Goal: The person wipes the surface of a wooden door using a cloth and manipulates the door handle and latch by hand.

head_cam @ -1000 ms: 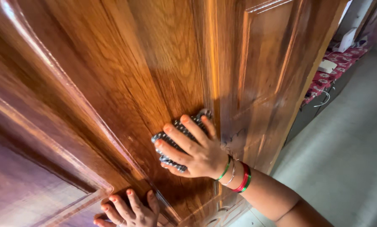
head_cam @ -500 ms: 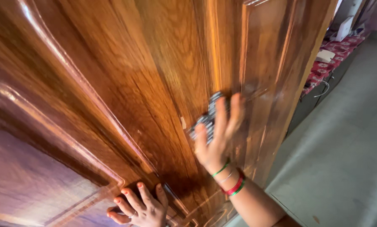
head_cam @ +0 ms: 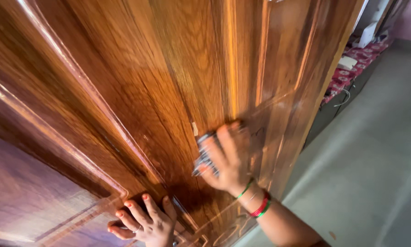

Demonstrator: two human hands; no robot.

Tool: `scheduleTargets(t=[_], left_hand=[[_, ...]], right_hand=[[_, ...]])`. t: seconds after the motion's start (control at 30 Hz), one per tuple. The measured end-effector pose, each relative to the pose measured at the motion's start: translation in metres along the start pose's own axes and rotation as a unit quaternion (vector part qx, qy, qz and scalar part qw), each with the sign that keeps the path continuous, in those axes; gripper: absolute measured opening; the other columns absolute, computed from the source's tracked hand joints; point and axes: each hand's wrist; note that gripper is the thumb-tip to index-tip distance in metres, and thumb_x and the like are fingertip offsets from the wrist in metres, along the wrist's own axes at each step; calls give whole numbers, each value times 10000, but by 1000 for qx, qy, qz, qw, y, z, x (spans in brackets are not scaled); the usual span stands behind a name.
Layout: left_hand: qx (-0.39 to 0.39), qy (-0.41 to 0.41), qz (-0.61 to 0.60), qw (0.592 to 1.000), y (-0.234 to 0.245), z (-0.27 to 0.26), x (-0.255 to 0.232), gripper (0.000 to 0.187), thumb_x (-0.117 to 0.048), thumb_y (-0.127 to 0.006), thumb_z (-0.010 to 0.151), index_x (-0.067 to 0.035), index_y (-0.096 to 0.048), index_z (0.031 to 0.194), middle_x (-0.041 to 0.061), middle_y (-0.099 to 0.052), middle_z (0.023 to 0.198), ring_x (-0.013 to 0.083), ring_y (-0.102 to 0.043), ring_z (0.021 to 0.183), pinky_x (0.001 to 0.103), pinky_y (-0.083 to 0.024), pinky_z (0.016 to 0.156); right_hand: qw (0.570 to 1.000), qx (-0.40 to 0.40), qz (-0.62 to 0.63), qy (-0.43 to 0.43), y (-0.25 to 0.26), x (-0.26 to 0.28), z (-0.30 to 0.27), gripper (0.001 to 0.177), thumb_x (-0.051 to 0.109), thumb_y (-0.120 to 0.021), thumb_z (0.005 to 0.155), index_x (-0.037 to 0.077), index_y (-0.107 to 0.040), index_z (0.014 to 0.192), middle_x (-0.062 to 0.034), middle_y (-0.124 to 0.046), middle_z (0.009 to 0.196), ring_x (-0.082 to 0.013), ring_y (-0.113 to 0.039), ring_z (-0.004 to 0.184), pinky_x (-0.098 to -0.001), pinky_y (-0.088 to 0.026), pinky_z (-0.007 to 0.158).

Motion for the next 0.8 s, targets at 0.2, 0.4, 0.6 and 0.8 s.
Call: scheduleTargets(t=[0.2,0.4,0.6,0.8], left_hand=[[-19,4,0,1000,0,3,-1,706,-498,-594,1068,-147,-375,1640,225,-294,1675,473,-229,1563,791,-162,1174],[-8,4,0,1000,3,3,0,699,-515,-585,1076,-146,-385,1636,215,-288,1682,442,-220,1558,784,-151,1183],[-1,11,-5,1000,1,1,2,666,-488,-591,1054,-155,-414,1602,224,-323,1665,443,-235,1553,778,-134,1177],[2,3,-19,1000,2,-2,5,679,-508,-637,1078,-144,-423,1610,205,-316,1677,427,-209,1574,758,-138,1206]], right_hand=[[952,-113,10,-283,33,-49,16,594,366,-484,1095,-5,-435,1557,-245,-287,1681,-407,-334,1556,-495,-285,1281],[972,-89,-10,-215,11,-7,-1,595,334,-493,1078,-7,-412,1558,-254,-293,1675,-441,-286,1582,-514,-242,1314],[997,24,-7,79,-15,47,-36,581,479,-557,958,149,-536,1436,-147,-338,1623,-374,-255,1543,-618,-141,1276],[996,-1,-5,-89,7,1,-31,532,363,-560,1028,16,-538,1430,-268,-383,1584,-448,-364,1493,-569,-293,1245]])
Point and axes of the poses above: each hand's wrist, its own z-axis towards the middle knuckle, its own y-axis out of the back of the hand, x = y × z
